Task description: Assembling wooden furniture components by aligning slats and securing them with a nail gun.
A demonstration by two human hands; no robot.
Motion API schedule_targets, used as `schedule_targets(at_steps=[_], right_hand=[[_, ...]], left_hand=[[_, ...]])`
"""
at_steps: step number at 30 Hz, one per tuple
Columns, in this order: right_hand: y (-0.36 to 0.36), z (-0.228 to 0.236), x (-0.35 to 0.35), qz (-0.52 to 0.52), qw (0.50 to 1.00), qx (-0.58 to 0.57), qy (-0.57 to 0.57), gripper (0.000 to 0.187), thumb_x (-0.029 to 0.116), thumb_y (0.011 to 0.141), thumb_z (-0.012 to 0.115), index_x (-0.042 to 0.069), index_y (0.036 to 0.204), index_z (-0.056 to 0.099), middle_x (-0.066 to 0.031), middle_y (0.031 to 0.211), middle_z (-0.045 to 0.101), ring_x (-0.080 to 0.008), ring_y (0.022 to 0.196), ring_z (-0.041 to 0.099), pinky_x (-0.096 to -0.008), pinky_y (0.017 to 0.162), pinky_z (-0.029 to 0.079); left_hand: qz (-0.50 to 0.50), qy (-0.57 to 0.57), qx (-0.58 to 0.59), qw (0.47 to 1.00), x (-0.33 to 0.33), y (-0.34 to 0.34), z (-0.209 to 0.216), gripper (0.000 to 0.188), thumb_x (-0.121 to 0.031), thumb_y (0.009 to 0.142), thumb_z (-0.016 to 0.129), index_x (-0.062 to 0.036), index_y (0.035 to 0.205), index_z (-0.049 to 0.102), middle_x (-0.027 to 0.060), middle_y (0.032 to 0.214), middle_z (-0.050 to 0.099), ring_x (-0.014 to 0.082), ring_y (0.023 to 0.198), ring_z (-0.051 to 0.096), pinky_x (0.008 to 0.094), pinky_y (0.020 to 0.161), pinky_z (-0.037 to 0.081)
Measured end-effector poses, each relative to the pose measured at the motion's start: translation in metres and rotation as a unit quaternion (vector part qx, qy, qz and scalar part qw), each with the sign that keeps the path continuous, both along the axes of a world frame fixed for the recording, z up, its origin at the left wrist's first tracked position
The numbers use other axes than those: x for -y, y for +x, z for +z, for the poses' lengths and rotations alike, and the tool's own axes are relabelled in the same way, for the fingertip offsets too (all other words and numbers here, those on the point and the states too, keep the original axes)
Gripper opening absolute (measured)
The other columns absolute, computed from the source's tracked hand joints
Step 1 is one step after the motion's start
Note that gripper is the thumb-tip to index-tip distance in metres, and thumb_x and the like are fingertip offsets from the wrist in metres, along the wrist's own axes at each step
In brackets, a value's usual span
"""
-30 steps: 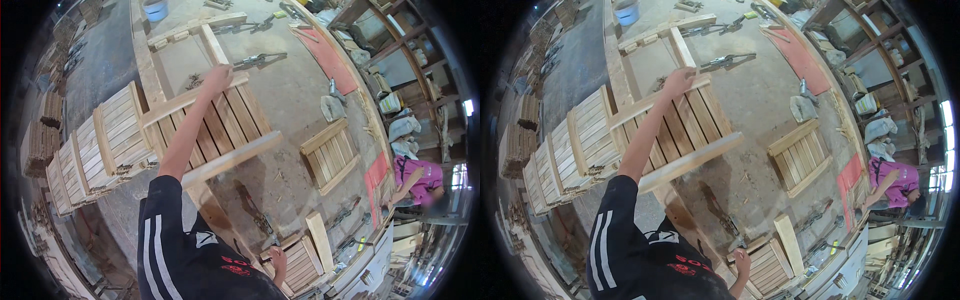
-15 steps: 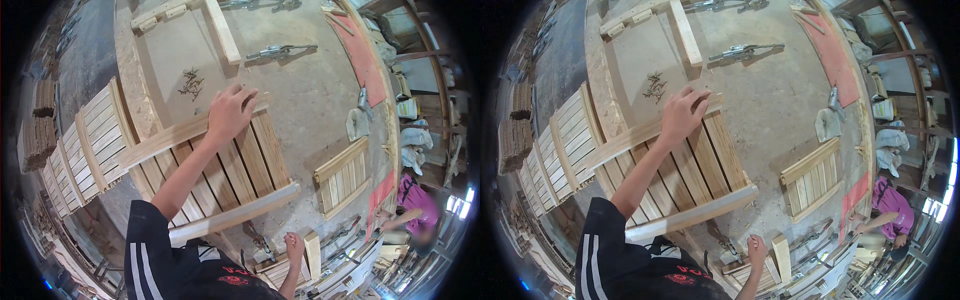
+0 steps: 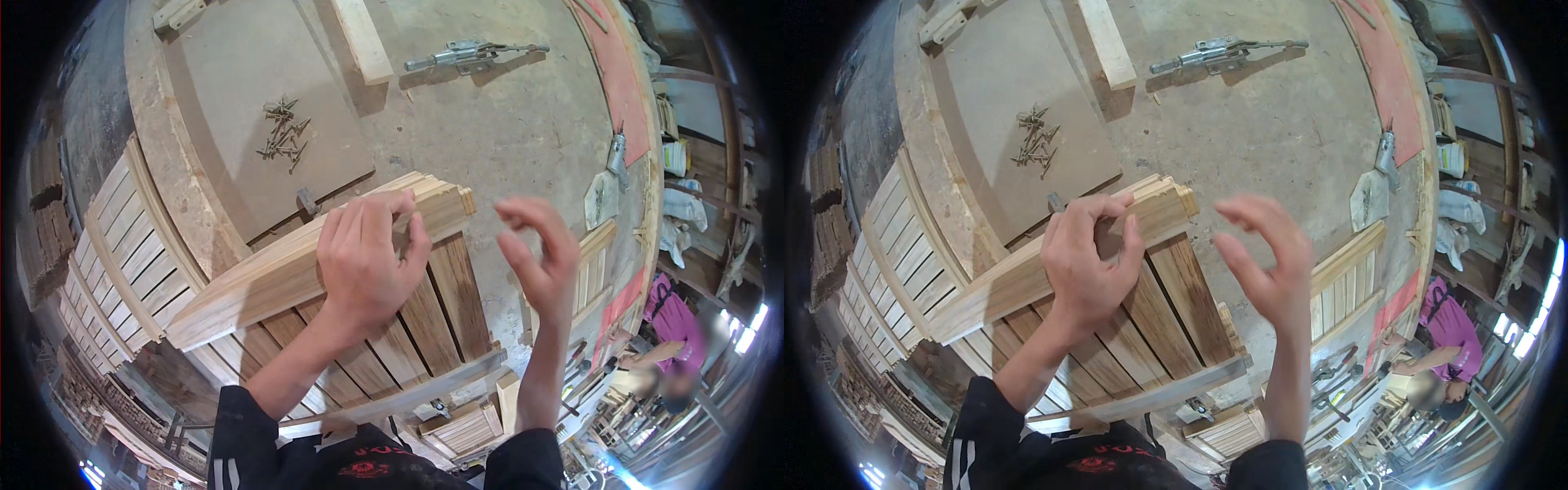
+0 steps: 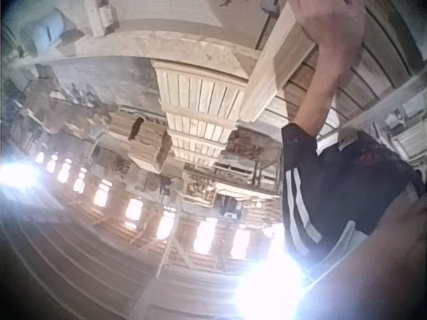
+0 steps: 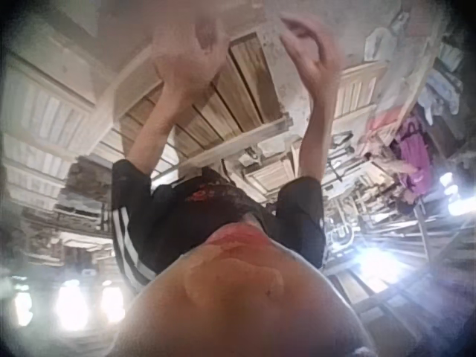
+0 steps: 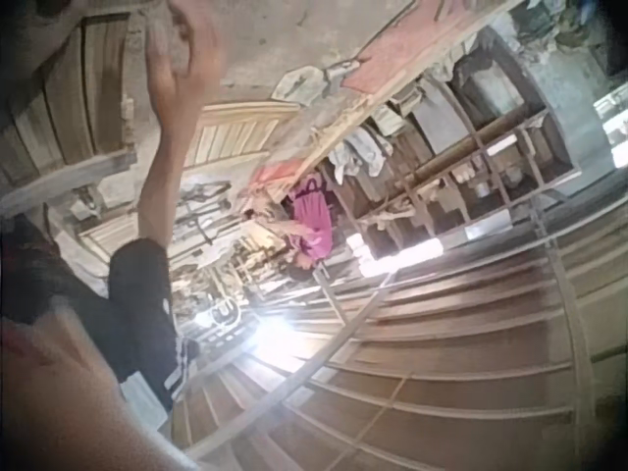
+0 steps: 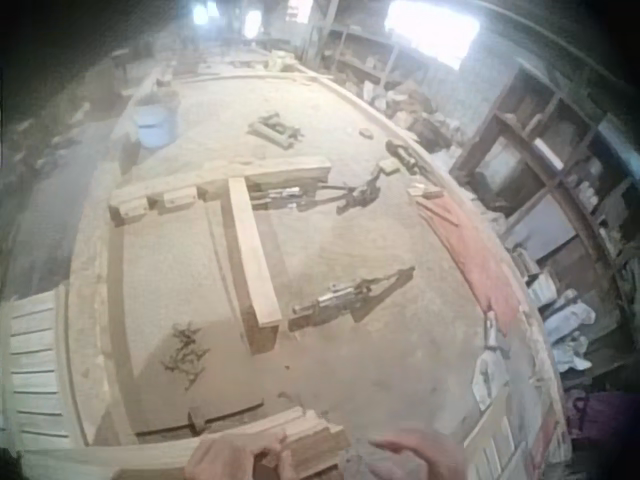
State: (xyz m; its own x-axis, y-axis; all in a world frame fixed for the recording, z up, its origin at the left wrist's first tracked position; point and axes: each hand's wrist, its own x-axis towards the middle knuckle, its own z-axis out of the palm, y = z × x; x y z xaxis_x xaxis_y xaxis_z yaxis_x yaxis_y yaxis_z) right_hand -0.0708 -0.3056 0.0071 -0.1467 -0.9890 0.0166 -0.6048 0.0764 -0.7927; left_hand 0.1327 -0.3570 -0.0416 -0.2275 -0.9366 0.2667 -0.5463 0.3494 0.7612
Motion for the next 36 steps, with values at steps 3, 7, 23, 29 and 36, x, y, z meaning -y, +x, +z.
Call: schedule_targets(at_steps=[3, 7, 23, 29, 36], right_hand=[[0.005, -0.019, 0.053, 0.122, 0.99, 0.051, 0.047, 0.023, 0.01, 0.08, 0.074, 0.004, 0.103, 0.071, -0.0092, 0.1, 0.068, -0.0177, 0.087, 0.064, -0.0301, 0.075, 0.049], [-0.001, -0.021, 0.074, 0.193, 0.973, 0.06, 0.11, 0.021, 0.01, 0.079, 0.076, 0.004, 0.099, 0.072, -0.0079, 0.095, 0.067, -0.0163, 0.087, 0.063, -0.0288, 0.074, 0.048], [0.025, -0.037, 0.068, 0.031, 0.989, 0.07, 0.128, 0.025, 0.025, 0.095, 0.06, 0.002, 0.092, 0.067, -0.0089, 0.094, 0.065, -0.0195, 0.087, 0.059, -0.0318, 0.08, 0.047], [0.022, -0.025, 0.042, 0.157, 0.987, -0.002, 0.028, 0.064, 0.058, 0.099, 0.036, 0.005, 0.111, 0.071, -0.0143, 0.12, 0.065, -0.032, 0.105, 0.057, -0.041, 0.094, 0.044], [0.037, -0.019, 0.026, 0.125, 0.973, -0.191, -0.021, 0.071, 0.063, 0.098, 0.03, 0.008, 0.12, 0.069, -0.0136, 0.132, 0.06, -0.0331, 0.115, 0.051, -0.043, 0.099, 0.039]], left_hand=[[-0.008, -0.022, -0.001, 1.0, 0.002, 0.005, -0.004, 0.02, -0.005, 0.076, 0.07, -0.0064, 0.091, 0.057, 0.0033, 0.078, 0.061, 0.0212, 0.067, 0.058, 0.0343, 0.064, 0.042], [-0.023, 0.011, -0.012, 1.0, 0.004, 0.007, 0.0, 0.025, -0.002, 0.073, 0.071, -0.0065, 0.092, 0.057, 0.007, 0.093, 0.07, 0.0226, 0.075, 0.063, 0.0344, 0.069, 0.045], [-0.046, 0.037, -0.049, 0.997, 0.01, 0.011, 0.001, 0.026, -0.002, 0.072, 0.068, -0.0057, 0.097, 0.061, 0.0078, 0.089, 0.068, 0.0242, 0.071, 0.06, 0.0354, 0.065, 0.043], [-0.066, 0.051, -0.038, 0.996, 0.01, 0.014, -0.001, 0.019, -0.003, 0.073, 0.067, -0.0051, 0.091, 0.062, 0.0088, 0.088, 0.067, 0.026, 0.071, 0.061, 0.0362, 0.065, 0.043], [-0.059, 0.045, -0.043, 0.996, 0.01, 0.012, 0.002, 0.014, -0.004, 0.074, 0.067, -0.0045, 0.088, 0.063, 0.0088, 0.084, 0.066, 0.027, 0.072, 0.061, 0.0364, 0.065, 0.043]])
